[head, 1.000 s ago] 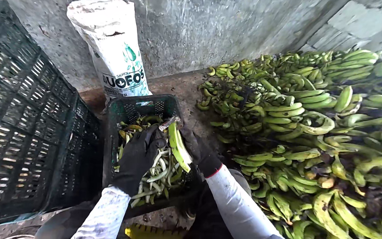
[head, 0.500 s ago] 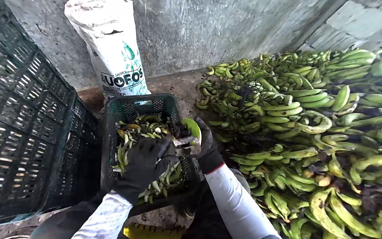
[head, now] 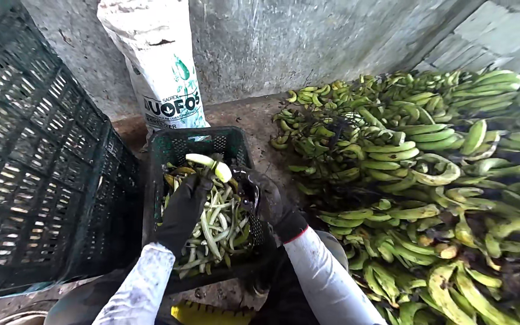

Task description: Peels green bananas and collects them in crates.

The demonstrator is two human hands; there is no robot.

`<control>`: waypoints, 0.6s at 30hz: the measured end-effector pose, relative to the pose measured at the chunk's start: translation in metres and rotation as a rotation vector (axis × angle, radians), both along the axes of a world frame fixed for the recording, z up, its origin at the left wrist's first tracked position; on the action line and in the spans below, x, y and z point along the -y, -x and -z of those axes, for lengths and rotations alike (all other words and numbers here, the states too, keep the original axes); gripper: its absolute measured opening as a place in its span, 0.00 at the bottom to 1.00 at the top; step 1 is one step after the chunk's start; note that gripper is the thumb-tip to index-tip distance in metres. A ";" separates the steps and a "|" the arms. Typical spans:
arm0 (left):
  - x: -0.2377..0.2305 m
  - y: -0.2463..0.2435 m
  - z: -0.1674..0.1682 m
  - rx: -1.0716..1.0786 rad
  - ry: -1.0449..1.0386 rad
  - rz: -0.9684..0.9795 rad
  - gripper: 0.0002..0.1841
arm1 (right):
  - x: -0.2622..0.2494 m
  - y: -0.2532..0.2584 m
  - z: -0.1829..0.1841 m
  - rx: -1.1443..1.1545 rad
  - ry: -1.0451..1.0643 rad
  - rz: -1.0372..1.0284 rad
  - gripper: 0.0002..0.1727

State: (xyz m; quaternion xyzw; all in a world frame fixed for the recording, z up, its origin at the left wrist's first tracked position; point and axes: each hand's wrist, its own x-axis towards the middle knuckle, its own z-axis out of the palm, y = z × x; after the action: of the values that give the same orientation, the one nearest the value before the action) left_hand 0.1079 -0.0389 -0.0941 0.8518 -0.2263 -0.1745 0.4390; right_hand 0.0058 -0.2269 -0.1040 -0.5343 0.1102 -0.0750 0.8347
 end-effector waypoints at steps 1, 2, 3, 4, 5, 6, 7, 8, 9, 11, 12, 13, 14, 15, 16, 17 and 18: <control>-0.001 0.000 0.000 0.016 -0.021 0.026 0.22 | -0.002 -0.001 0.001 -0.024 0.010 0.000 0.22; -0.002 0.000 0.003 0.024 -0.056 0.056 0.25 | -0.006 -0.004 0.002 -0.038 0.002 0.029 0.20; -0.001 0.001 0.005 0.016 -0.076 0.076 0.28 | -0.008 -0.005 0.005 -0.028 -0.003 0.052 0.20; -0.001 0.003 0.007 0.009 -0.072 0.089 0.29 | -0.009 -0.006 0.009 0.003 -0.003 0.056 0.20; -0.001 0.006 0.007 0.023 -0.041 0.098 0.30 | -0.010 -0.005 0.011 0.057 0.003 0.046 0.19; -0.002 0.009 0.003 0.052 0.011 0.108 0.31 | -0.012 -0.004 0.011 0.131 0.013 0.034 0.18; -0.003 0.013 -0.003 0.100 0.079 0.120 0.33 | -0.015 -0.001 0.006 0.215 0.025 0.036 0.16; -0.004 0.017 -0.010 0.170 0.166 0.128 0.34 | -0.019 0.002 -0.002 0.280 0.039 0.085 0.13; -0.004 0.018 -0.013 0.233 0.261 0.132 0.34 | -0.020 0.004 -0.009 0.325 0.034 0.160 0.10; -0.008 0.016 -0.011 0.290 0.423 0.102 0.34 | -0.009 0.008 -0.011 0.305 0.076 0.318 0.12; -0.012 0.012 -0.010 0.277 0.471 0.065 0.32 | 0.001 0.008 -0.008 0.191 0.155 0.399 0.14; -0.016 0.006 -0.010 0.243 0.498 0.011 0.31 | 0.012 0.006 -0.005 0.035 0.274 0.439 0.16; -0.021 0.000 -0.010 0.197 0.534 -0.052 0.29 | 0.023 0.005 0.000 -0.125 0.421 0.408 0.17; -0.025 -0.003 -0.012 0.146 0.584 -0.098 0.29 | 0.031 0.005 0.008 -0.277 0.628 0.308 0.18; -0.028 -0.005 -0.015 0.103 0.634 -0.144 0.29 | 0.035 0.007 0.014 -0.423 0.863 0.143 0.19; -0.031 -0.006 -0.020 0.062 0.670 -0.188 0.27 | 0.033 0.009 0.019 -0.547 1.063 -0.047 0.21; -0.034 -0.006 -0.024 0.037 0.696 -0.217 0.26 | 0.026 0.011 0.027 -0.617 1.199 -0.214 0.22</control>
State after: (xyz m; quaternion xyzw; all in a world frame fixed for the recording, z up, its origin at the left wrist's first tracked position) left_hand 0.1141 -0.0051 -0.0705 0.6736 -0.1884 -0.0243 0.7143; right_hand -0.0054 -0.2531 -0.1307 -0.9093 0.2292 0.1158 0.3274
